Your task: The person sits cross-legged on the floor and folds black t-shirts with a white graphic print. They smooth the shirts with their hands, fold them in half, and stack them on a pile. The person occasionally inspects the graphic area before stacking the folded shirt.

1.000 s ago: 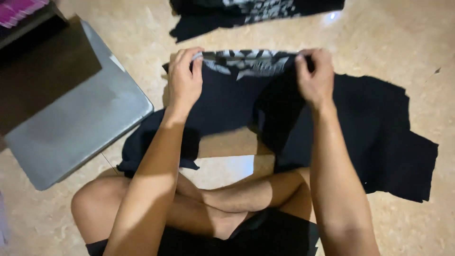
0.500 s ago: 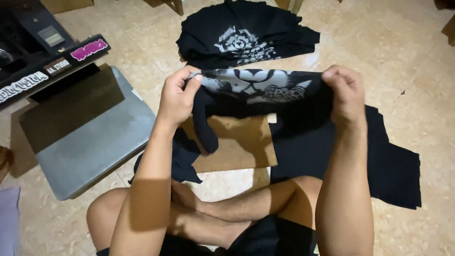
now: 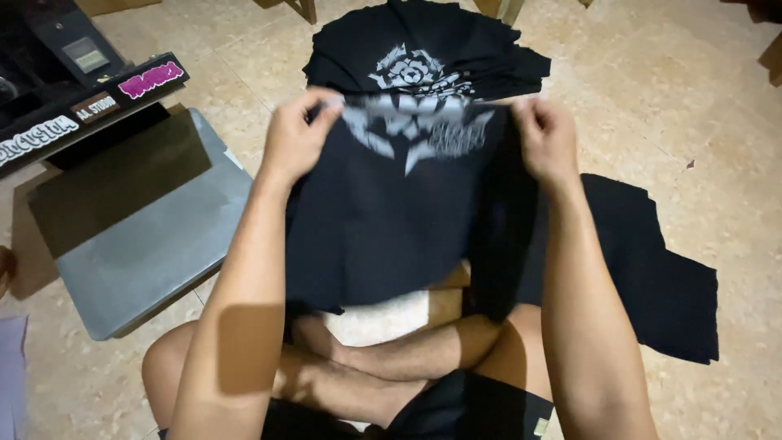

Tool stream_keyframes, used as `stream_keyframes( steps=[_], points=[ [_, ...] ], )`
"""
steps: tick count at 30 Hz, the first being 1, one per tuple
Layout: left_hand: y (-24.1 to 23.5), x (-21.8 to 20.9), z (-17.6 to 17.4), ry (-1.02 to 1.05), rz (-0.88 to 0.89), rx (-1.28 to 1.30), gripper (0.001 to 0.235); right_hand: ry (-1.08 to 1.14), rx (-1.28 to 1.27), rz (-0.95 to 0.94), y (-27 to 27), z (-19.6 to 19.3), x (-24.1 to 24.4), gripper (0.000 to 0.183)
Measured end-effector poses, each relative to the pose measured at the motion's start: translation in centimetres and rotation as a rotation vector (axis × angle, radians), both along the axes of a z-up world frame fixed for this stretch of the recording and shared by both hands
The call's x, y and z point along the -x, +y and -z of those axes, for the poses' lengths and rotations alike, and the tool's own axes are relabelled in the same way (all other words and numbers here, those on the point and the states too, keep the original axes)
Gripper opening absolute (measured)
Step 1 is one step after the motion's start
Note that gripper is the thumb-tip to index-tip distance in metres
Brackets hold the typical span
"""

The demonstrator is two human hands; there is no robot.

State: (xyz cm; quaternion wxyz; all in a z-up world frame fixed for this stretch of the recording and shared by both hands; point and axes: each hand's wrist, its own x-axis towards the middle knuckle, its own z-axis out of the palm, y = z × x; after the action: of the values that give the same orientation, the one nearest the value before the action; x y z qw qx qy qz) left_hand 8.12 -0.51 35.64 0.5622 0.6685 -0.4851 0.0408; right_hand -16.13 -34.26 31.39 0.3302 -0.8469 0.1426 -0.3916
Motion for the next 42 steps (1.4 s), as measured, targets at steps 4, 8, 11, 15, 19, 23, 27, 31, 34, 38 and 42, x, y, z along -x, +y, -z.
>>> stream_keyframes(
  steps=[4,8,11,15,19,23,27,31,34,38,42],
  points=[
    [0.1,-0.1,-3.1,-0.164,-0.024,0.107,0.013,-0.186,0.101,0.032,2.4,-6.1,0.5,0.026],
    [1.1,1.6,-1.0,-0.220,-0.001,0.036,0.012,-0.215,0.352,0.036,4.4,-6.4,2.6,0.028],
    [2.1,2.3,6.0,-0.192,0.017,-0.095,0.010,0.002,0.380,0.008,3.6,1.4,4.6,0.031],
    [5.4,4.8,15.4,-0.133,0.089,-0.720,0.016,0.839,0.040,-0.105,7.1,11.1,6.5,0.031],
    [5.6,6.9,25.1,0.040,0.244,-1.309,0.047,1.374,-0.086,-0.192,7.8,16.7,6.6,0.041],
    [1.5,9.5,28.6,-0.051,-0.079,-1.076,0.045,0.796,0.272,0.033,9.0,18.8,2.8,0.031],
    [-2.7,13.3,24.3,-0.249,-0.219,-0.794,0.056,0.583,0.411,0.079,14.6,17.5,-1.0,0.052],
    [-2.9,13.4,31.3,-0.341,-0.217,-0.764,0.061,0.784,0.358,0.041,16.6,23.4,-0.4,0.061],
    [-1.0,13.7,33.6,-0.301,-0.112,-0.942,0.061,1.134,0.305,-0.068,16.9,26.0,0.8,0.070],
    [-1.5,13.4,31.9,-0.230,-0.046,-1.100,0.062,1.322,0.212,-0.045,16.8,24.9,0.0,0.072],
    [-1.5,13.0,32.0,-0.120,-0.009,-1.173,0.063,1.327,0.180,-0.041,16.9,25.0,-0.1,0.072]
  ],
)
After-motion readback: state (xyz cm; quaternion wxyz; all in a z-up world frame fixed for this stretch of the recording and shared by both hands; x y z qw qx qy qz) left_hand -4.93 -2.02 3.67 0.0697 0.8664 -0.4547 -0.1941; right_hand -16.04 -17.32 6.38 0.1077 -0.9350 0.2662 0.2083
